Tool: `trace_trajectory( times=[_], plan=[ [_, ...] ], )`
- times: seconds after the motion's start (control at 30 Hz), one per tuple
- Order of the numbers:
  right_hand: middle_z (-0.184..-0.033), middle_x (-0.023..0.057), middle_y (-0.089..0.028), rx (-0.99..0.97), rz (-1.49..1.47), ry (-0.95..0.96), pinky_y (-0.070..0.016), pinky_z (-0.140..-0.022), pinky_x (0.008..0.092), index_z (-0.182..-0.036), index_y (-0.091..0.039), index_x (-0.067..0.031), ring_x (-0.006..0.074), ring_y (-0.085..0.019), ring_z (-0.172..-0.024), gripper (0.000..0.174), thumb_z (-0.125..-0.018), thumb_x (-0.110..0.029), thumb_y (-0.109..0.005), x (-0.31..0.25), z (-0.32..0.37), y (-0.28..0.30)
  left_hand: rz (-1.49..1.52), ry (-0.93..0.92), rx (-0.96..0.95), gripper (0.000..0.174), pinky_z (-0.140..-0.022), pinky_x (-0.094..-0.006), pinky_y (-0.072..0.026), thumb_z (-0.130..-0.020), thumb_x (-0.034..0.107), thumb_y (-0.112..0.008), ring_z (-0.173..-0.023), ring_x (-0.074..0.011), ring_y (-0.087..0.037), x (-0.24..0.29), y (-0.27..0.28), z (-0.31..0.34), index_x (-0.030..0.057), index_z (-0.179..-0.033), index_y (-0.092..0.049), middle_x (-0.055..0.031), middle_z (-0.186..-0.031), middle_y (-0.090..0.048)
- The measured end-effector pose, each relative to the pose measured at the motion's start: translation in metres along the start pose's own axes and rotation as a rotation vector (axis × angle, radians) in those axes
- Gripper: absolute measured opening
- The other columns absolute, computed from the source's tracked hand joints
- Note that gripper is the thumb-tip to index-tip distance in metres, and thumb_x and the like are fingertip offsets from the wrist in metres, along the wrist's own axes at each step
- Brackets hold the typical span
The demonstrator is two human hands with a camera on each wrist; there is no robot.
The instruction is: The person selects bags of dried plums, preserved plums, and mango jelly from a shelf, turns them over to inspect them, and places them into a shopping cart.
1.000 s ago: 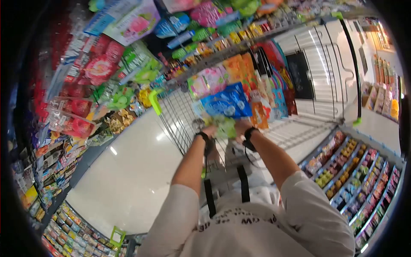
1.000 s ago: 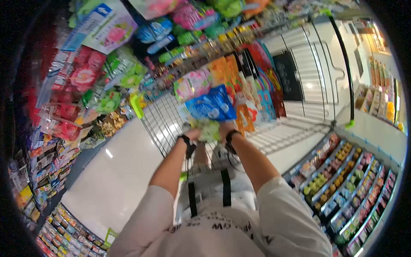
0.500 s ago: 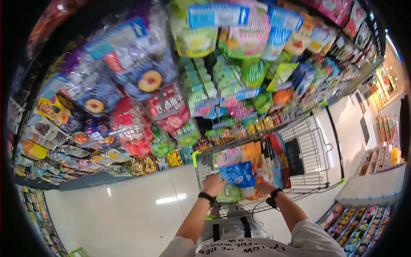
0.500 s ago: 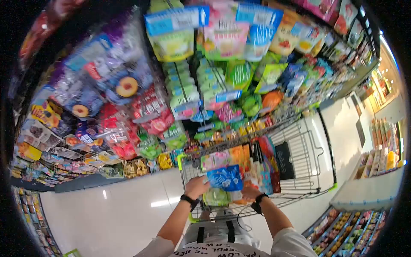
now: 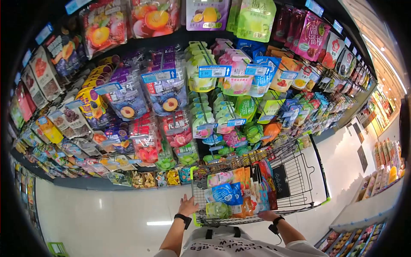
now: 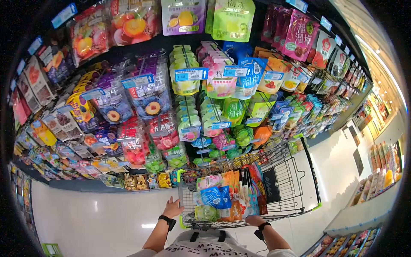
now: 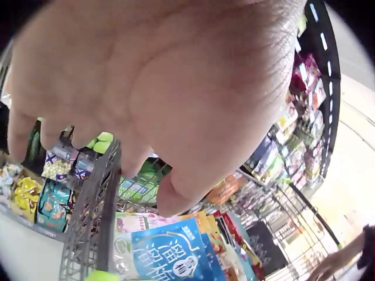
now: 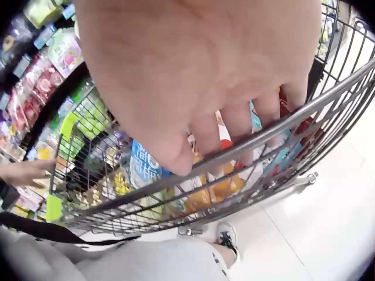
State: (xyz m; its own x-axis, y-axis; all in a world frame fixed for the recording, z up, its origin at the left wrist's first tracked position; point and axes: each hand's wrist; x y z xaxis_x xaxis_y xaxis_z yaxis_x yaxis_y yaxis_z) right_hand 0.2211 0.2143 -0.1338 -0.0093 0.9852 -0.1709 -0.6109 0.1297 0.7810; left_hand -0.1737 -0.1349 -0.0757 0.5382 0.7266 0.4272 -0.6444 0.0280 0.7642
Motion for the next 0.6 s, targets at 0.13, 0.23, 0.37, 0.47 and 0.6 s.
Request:
trace_trajectory(
  times=[0.13,0.23,0.37,0.47,0.6],
  plan=[
    [-0.113,0.0082,-0.065,0.260,-0.638,-0.189,-0.0494,-0.088,0.0396,-0.113,-0.063,-0.0071,0.0293,-0.062,-0.104,0.030,-0.091,-0.026,-0.054,0.018,-0.040,0.098,0.248,-0.132,0.336,0.058,-0.106,-0.0491,-0.0333,-0.082,0.036,-0.062,-0.130,-0.0450,-0.035,0.015,0.065,-0.003,0.0060,-0.131,-0.050,-0.0303,-0.134,-0.045],
    [-0.106,0.0088,-0.066,0.475,-1.210,-0.065,-0.0480,-0.088,0.0353,-0.110,-0.063,-0.0035,0.0234,-0.062,-0.098,0.027,-0.092,-0.022,-0.056,0.007,-0.090,0.201,0.217,-0.237,0.595,0.049,-0.098,-0.0460,-0.0414,-0.084,0.029,-0.064,-0.119,-0.0425,-0.048,0.010,0.140,0.002,0.0048,-0.125,-0.054,-0.0270,-0.128,-0.051],
    [-0.091,0.0018,-0.065,0.794,-1.260,0.351,-0.0483,-0.071,0.0286,-0.110,-0.064,-0.0021,0.0113,-0.059,-0.081,0.028,-0.093,-0.023,-0.059,-0.034,-0.143,0.376,0.269,-0.201,0.820,0.046,-0.097,-0.0412,-0.0428,-0.087,0.022,-0.062,-0.118,-0.0370,-0.052,0.041,0.287,0.033,0.0003,-0.127,-0.052,-0.0245,-0.127,-0.054],
    [-0.110,0.0050,-0.063,1.023,-1.102,0.514,-0.0479,-0.083,0.0284,-0.118,-0.059,-0.0026,0.0136,-0.058,-0.096,0.029,-0.092,-0.016,-0.059,-0.047,-0.203,0.478,0.432,-0.375,1.043,0.056,-0.102,-0.0372,-0.0398,-0.088,0.021,-0.063,-0.125,-0.0306,-0.049,0.060,0.366,0.031,-0.0024,-0.135,-0.044,-0.0225,-0.136,-0.048],
    [-0.145,0.0131,-0.040,1.139,-1.252,0.578,-0.0315,-0.108,0.0376,-0.143,-0.033,-0.0035,0.0266,-0.039,-0.132,0.064,-0.090,-0.020,-0.063,-0.080,-0.213,0.607,0.616,-0.425,1.063,0.065,-0.105,-0.0348,-0.0360,-0.089,0.020,-0.063,-0.130,-0.0287,-0.043,0.068,0.418,-0.007,-0.0045,-0.141,-0.033,-0.0219,-0.143,-0.041]
  ],
)
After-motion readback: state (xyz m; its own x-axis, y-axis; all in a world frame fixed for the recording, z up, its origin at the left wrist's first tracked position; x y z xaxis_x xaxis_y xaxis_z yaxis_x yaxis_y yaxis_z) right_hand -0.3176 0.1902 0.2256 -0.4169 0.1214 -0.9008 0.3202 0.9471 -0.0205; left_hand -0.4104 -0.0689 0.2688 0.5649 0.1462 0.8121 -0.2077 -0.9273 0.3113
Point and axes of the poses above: each hand's wrist, its own z-axis away from the middle knuckle, its own y-axis out of the back of the hand, x = y × z
